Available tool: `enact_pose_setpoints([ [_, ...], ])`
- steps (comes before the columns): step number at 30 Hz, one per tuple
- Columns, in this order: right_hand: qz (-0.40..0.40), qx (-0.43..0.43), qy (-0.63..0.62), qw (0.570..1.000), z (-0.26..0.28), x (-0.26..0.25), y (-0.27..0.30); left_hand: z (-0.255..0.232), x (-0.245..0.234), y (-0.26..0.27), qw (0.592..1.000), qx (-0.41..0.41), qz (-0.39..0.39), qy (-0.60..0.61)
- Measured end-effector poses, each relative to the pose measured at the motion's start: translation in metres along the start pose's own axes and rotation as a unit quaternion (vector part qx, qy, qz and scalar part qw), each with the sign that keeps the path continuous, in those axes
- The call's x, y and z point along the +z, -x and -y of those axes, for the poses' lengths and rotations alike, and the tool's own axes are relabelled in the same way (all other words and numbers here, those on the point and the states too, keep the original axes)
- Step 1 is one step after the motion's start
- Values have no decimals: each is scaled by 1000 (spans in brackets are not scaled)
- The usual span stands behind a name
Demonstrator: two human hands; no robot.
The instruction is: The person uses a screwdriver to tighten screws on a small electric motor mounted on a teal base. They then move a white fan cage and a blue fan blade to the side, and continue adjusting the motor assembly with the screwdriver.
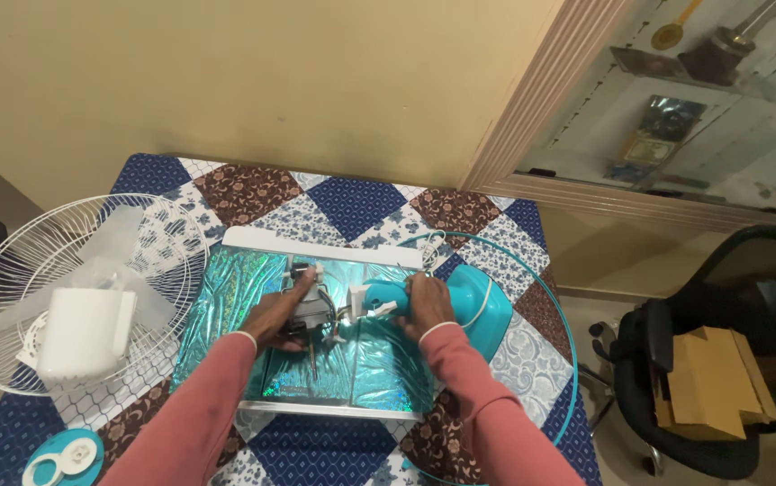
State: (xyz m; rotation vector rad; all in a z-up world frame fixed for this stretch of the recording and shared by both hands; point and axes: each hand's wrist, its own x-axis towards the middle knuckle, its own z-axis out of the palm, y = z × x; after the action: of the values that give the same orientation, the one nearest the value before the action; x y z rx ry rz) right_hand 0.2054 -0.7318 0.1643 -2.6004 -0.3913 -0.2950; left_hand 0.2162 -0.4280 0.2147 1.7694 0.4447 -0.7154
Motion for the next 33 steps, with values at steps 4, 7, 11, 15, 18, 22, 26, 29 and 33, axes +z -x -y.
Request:
enact_pose_setpoints([
  [4, -43, -25, 20, 999, -5, 25, -10, 7, 1, -2, 998, 36, 23, 45],
  [7, -20, -44, 86, 995, -18, 45, -17, 6, -2, 1, 997, 32, 17, 65],
  [11, -42, -106, 186, 976, -27, 71, -26, 7, -3, 7, 997, 29, 11, 67],
  [15, 7, -74, 169, 983, -34, 71, -9, 11, 5, -3, 999, 5, -31, 10],
  [18, 66, -37, 147, 986, -32, 58, -2, 15, 8, -11, 998, 2, -37, -45],
  [22, 77, -57, 64, 993, -20, 41, 24, 20, 5, -17, 993, 35, -2, -113],
  [26, 109, -55, 34, 992, -1, 24, 34, 21, 7, -15, 986, 40, -20, -163],
  [29, -6, -116, 97, 988, 23, 10, 39, 24, 8, -8, 981, 47, -26, -188],
  [33, -16, 136, -24, 990, 61, -9, 44, 29, 14, -2, 982, 44, -36, -181],
])
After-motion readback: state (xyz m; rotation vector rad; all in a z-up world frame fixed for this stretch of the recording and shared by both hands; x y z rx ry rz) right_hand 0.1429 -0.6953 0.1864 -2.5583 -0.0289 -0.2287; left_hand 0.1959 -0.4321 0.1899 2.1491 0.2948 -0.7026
